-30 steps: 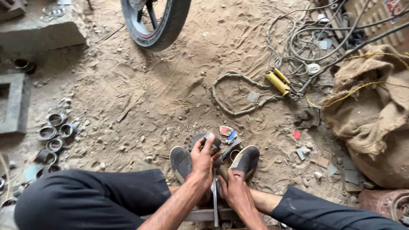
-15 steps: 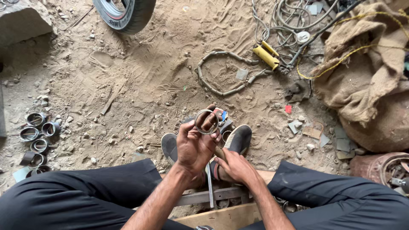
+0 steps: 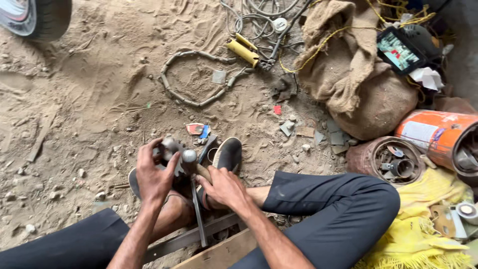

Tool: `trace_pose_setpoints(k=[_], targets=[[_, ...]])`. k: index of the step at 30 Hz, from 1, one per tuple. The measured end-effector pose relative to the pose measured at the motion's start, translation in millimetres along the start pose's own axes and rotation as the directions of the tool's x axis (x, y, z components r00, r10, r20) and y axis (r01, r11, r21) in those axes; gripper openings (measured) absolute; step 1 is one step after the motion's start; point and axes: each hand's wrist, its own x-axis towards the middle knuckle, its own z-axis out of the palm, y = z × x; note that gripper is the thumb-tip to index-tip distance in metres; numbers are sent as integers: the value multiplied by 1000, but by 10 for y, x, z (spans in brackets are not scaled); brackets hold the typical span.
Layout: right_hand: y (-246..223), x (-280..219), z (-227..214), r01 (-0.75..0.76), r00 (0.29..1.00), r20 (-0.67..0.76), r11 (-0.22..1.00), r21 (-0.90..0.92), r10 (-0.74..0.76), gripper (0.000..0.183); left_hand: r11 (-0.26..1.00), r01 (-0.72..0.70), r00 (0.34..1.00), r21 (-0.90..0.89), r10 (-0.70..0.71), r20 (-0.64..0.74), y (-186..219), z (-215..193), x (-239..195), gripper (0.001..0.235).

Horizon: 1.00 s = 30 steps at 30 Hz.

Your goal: The person sits on the ground and uses a hammer and a metal punch to work on a circular metal gear. They repeatedly strike the punch to adjust or shape the gear, occasionally rotating it to access different areas.

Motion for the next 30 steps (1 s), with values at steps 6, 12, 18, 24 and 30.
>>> trace_pose_setpoints(k=[6,12,18,24,30], targets=[[-8,-38,-83,30,983,-181,999,19,-27,49,980,195,977,-30,-192,91,-253,136,-93,59],[-98,-95,-150,104,965,-255,987,124,-69,46,992,87,974,-96,-65,215,-281,338,-207,70],[-201,-173,-154,162,975,-164,984,80,-147,43,963,266,921,31,-264,286,-284,298,-191,61],[-220,-86,-106,192,968,-172,980,42,-182,42,971,229,941,-63,-205,269,-341,303,-196,58],[-181,-115,-120,179,964,-202,984,8,-173,40,992,82,972,-91,-60,225,-362,310,-199,56]])
